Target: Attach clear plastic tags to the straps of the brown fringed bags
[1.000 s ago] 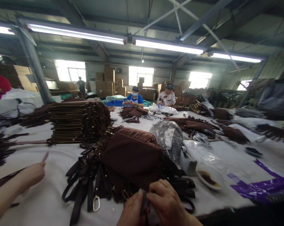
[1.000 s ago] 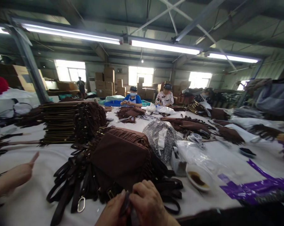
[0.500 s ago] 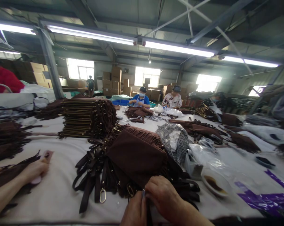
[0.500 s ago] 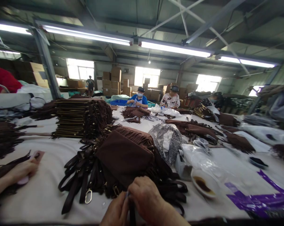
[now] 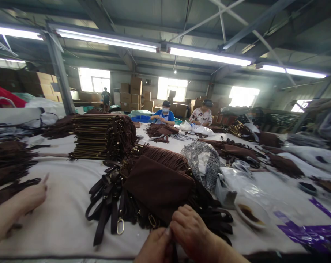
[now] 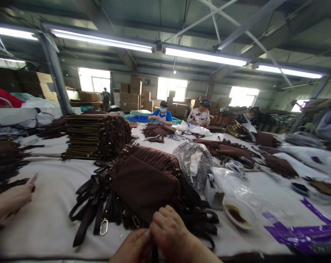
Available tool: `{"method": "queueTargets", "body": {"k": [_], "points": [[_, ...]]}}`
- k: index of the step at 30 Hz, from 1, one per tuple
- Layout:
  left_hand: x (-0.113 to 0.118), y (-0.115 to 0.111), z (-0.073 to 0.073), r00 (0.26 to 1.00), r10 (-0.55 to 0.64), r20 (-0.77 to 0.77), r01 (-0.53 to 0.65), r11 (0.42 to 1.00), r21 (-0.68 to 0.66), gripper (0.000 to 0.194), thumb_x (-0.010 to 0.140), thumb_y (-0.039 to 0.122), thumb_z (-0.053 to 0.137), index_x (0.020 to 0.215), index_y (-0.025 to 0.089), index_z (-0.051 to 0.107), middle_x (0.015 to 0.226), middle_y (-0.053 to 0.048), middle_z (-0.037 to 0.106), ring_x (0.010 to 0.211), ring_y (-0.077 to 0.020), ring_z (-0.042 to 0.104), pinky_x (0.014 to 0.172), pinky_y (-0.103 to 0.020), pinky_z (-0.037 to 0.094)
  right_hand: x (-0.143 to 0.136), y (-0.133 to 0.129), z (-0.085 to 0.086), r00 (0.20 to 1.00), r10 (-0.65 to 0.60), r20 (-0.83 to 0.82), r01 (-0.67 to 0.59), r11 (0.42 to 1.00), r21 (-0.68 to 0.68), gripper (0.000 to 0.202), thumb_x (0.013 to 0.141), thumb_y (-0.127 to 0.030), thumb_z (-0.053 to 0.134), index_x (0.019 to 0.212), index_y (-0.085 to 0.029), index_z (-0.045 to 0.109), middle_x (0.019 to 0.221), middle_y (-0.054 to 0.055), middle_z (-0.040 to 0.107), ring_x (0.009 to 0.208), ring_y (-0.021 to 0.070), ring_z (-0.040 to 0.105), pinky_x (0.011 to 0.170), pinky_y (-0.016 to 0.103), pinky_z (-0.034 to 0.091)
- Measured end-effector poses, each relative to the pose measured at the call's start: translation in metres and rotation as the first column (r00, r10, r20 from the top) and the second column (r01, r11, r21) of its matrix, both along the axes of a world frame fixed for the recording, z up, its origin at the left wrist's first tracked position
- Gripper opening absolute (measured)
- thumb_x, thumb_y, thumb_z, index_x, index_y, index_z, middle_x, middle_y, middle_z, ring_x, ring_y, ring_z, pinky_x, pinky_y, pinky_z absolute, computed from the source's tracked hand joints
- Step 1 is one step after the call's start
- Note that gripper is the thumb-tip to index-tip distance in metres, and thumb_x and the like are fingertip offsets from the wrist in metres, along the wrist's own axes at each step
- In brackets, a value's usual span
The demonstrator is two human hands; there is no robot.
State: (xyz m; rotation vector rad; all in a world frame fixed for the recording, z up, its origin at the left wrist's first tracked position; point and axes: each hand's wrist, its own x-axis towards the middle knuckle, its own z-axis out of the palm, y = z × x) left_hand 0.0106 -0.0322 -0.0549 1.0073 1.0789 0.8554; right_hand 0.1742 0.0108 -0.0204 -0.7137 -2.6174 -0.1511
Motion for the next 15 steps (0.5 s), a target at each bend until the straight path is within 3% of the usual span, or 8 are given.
{"method": "queueTargets", "body": {"k": [3,5,11,15], "points": [[-0.003,-0.001,0.005,0.946,-0.075,0.315,0.116,0.987,-0.112,0.052,0.064,0.069,0.064,0.067,0.022,0.043,0.049,0.012,0.027,0.041,-0.0046,0.016,0.045,-0.025,0.009,0.003,-0.002,-0.005,0.998,-0.014,-0.055,0.016,1.000,0.023,0.010,0.087,-0.017,0.053,0.077,-0.020,0.051,0.078,0.002,0.054,0.076,0.0197,0.043,0.078,0.036,0.029],[-0.003,-0.002,0.004,0.921,-0.085,0.380,0.139,0.984,-0.116,0.050,0.066,0.065,0.067,0.069,0.020,0.045,0.050,0.012,0.027,0.042,-0.0039,0.016,0.045,-0.024,0.008,0.006,-0.003,-0.005,0.998,0.000,-0.061,0.002,0.999,0.033,0.009,0.086,-0.017,0.053,0.078,-0.020,0.050,0.077,0.001,0.054,0.075,0.0195,0.043,0.076,0.036,0.029],[0.002,0.001,-0.019,0.971,0.002,0.241,0.015,0.998,-0.066,0.058,0.062,0.074,0.064,0.067,0.018,0.051,0.051,0.008,0.035,0.043,-0.0042,0.025,0.044,-0.023,0.013,0.013,-0.004,0.000,0.997,0.071,-0.034,-0.073,0.996,-0.059,0.004,0.085,-0.017,0.054,0.082,-0.020,0.052,0.081,0.001,0.057,0.077,0.0186,0.045,0.074,0.034,0.031],[0.000,0.001,-0.020,0.987,0.011,0.161,-0.002,0.999,-0.054,0.059,0.063,0.076,0.061,0.068,0.017,0.056,0.053,0.006,0.039,0.045,-0.0062,0.029,0.043,-0.023,0.019,0.017,-0.006,0.003,0.996,0.091,-0.018,-0.093,0.988,-0.120,0.003,0.088,-0.019,0.051,0.087,-0.020,0.054,0.084,0.003,0.058,0.080,0.0185,0.046,0.076,0.034,0.032]]}}
